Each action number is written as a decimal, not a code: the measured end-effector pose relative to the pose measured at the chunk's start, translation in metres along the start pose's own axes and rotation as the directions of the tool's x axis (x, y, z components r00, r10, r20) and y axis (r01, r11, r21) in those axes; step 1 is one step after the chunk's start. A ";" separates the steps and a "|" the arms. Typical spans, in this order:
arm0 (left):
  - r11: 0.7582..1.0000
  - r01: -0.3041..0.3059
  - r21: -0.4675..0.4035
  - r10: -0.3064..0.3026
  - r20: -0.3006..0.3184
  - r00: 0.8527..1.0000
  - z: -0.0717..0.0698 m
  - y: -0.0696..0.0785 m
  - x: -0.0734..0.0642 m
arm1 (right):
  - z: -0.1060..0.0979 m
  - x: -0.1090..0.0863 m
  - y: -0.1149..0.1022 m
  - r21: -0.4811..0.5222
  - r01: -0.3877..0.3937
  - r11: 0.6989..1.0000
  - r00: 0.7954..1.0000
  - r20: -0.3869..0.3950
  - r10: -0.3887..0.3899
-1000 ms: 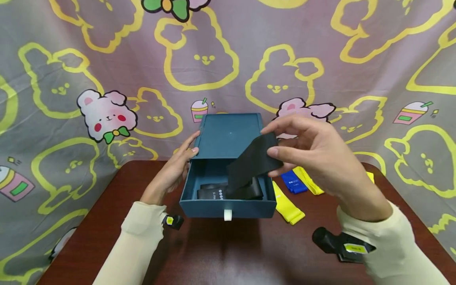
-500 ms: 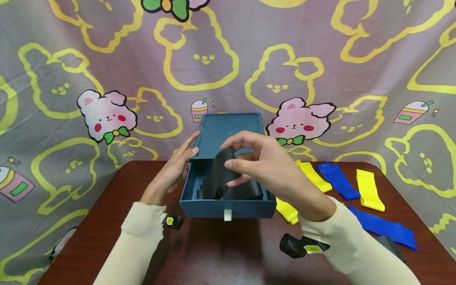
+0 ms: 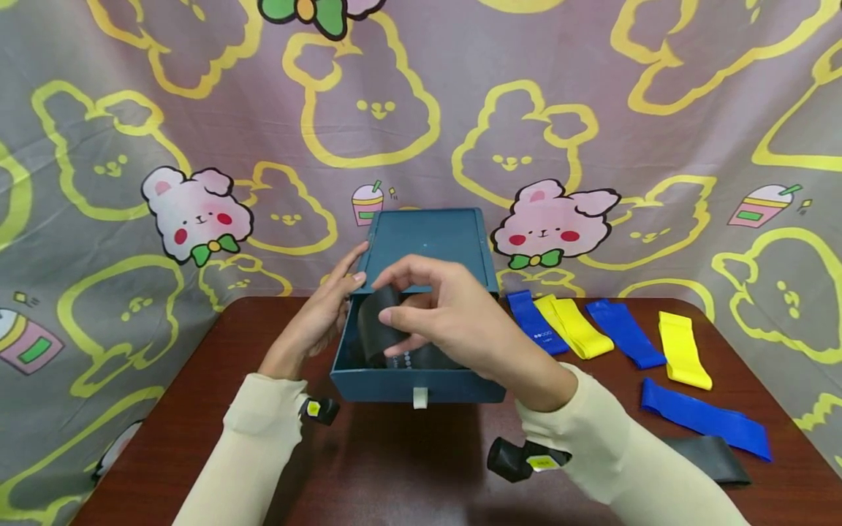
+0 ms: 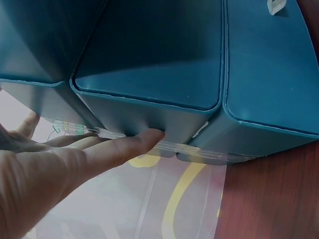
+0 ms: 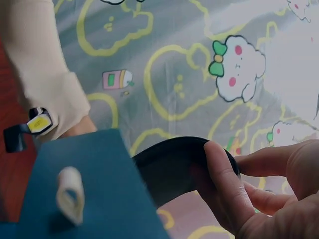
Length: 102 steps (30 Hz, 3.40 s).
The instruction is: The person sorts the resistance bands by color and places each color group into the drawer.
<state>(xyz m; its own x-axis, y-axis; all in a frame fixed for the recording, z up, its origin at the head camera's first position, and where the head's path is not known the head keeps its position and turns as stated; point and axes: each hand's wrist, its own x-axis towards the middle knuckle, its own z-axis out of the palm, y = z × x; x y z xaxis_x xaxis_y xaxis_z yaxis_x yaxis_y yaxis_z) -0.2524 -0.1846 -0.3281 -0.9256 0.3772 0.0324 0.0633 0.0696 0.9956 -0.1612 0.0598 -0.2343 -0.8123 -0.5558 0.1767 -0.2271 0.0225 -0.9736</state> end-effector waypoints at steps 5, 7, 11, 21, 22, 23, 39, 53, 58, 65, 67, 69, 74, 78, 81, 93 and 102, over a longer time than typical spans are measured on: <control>1.000 0.001 -0.008 -0.001 0.003 1.000 0.001 0.000 0.001 | -0.008 -0.002 0.008 -0.035 -0.057 0.998 0.998 -0.037 0.056; 1.000 -0.003 -0.010 0.003 0.007 1.000 0.001 0.000 0.001 | -0.012 -0.003 0.012 -0.057 -0.085 0.995 0.995 -0.061 0.082; 1.000 -0.006 0.015 0.006 -0.003 1.000 0.001 0.000 0.000 | -0.022 -0.005 0.020 -0.116 -0.147 0.982 0.985 -0.102 0.136; 1.000 -0.015 -0.001 0.015 0.000 1.000 0.001 -0.002 0.000 | -0.040 -0.008 0.031 -0.296 -0.255 0.921 0.963 -0.162 0.215; 1.000 -0.016 -0.002 0.016 -0.001 1.000 0.001 -0.002 0.000 | -0.040 -0.008 0.031 -0.314 -0.263 0.912 0.961 -0.163 0.222; 1.000 -0.018 -0.005 0.018 -0.001 1.000 0.001 -0.002 0.000 | -0.041 -0.008 0.031 -0.332 -0.273 0.903 0.959 -0.164 0.230; 1.000 -0.028 0.005 0.028 -0.001 1.000 0.001 -0.003 0.001 | -0.047 -0.019 0.026 -0.618 -0.241 0.748 0.969 -0.189 0.156; 0.999 -0.033 -0.002 0.033 0.001 0.999 0.002 -0.003 0.001 | -0.065 -0.048 0.015 -0.563 -0.162 0.810 0.978 -0.203 0.054; 1.000 -0.031 0.002 0.031 0.000 1.000 0.002 -0.004 0.001 | -0.073 -0.058 0.014 -0.584 -0.173 0.793 0.969 -0.246 0.031; 1.000 -0.027 0.004 0.027 -0.001 1.000 0.002 -0.003 0.000 | -0.088 -0.073 0.017 -0.648 -0.214 0.731 0.954 -0.298 0.015; 1.000 -0.025 0.002 0.025 0.000 1.000 0.002 -0.003 0.000 | -0.094 -0.079 0.020 -0.650 -0.230 0.724 0.950 -0.311 0.022; 1.000 -0.024 -0.001 0.024 0.002 1.000 0.002 -0.003 0.000 | -0.099 -0.084 0.025 -0.649 -0.245 0.721 0.945 -0.327 0.027; 1.000 -0.025 -0.005 0.025 0.006 1.000 0.002 -0.003 0.001 | -0.115 -0.100 0.037 -0.644 -0.281 0.711 0.929 -0.369 0.033; 1.000 -0.030 -0.004 0.030 0.007 1.000 0.001 -0.004 0.001 | -0.129 -0.114 0.045 -0.664 -0.329 0.671 0.917 -0.394 0.059; 0.999 -0.035 0.008 0.035 0.008 0.999 0.001 -0.004 0.001 | -0.139 -0.124 0.053 -0.675 -0.360 0.644 0.910 -0.407 0.081; 0.999 -0.034 0.014 0.034 0.008 0.999 0.001 -0.004 0.001 | -0.184 -0.179 0.092 -0.671 -0.473 0.570 0.870 -0.456 0.185; 0.999 -0.033 0.006 0.033 0.008 0.999 0.001 -0.003 0.001 | -0.205 -0.210 0.122 -0.571 -0.590 0.571 0.802 -0.495 0.334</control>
<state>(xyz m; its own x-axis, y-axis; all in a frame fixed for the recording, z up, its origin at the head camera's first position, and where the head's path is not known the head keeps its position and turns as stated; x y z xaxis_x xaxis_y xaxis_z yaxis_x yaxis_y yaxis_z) -0.2532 -0.1831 -0.3316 -0.9201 0.3863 0.0648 0.0962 0.0626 0.9934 -0.1283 0.3496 -0.3606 -0.9933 -0.0267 -0.1120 0.0432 0.8154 -0.5773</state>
